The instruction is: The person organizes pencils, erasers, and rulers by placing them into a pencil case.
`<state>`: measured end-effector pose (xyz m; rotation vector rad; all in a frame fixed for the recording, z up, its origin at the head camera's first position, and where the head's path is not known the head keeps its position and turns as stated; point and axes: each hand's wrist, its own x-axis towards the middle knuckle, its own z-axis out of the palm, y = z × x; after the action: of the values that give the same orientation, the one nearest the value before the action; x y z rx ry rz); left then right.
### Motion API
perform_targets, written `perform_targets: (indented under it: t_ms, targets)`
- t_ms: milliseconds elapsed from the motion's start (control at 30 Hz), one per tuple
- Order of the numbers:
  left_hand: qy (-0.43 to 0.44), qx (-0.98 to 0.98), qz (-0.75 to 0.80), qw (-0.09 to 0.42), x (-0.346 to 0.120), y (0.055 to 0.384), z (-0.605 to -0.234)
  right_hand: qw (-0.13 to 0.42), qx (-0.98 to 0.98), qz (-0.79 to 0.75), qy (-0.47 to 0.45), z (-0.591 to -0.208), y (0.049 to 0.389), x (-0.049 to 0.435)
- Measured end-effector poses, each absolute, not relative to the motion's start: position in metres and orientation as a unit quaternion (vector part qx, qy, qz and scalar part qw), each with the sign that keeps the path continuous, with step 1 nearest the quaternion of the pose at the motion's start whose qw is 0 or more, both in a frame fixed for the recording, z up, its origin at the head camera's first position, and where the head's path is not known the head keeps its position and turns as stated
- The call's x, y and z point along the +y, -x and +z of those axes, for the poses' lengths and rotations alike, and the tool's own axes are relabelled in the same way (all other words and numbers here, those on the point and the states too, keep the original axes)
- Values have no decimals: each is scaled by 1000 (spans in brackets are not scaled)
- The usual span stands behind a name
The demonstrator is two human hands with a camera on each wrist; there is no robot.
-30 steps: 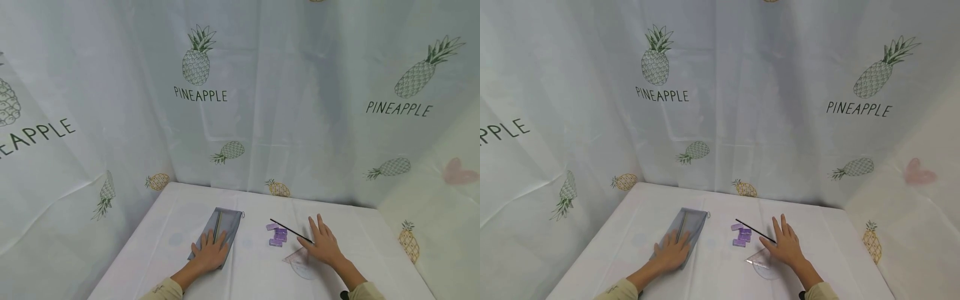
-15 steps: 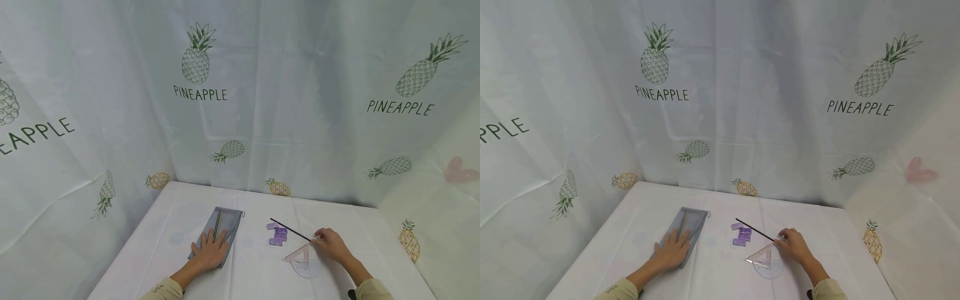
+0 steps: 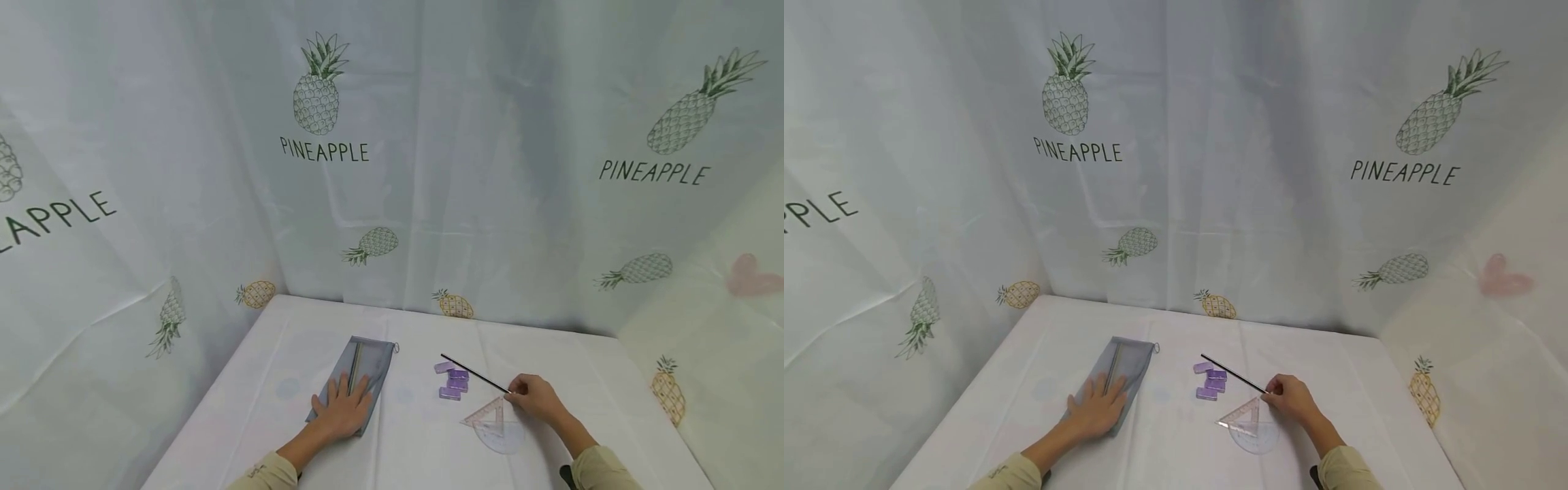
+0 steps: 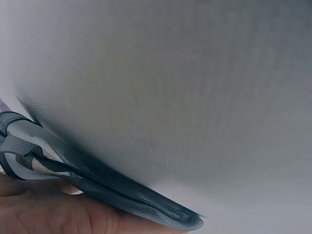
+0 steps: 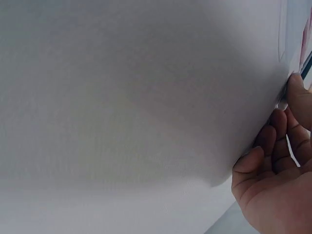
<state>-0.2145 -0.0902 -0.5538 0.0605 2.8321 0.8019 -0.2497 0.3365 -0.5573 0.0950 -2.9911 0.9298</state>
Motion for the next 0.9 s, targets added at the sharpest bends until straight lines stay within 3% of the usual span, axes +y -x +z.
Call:
perform_targets:
  t_ms: [900]
  targets:
    - [-10, 950, 297, 99, -95, 217, -552, -1, -965, 264, -14, -551, 244, 336]
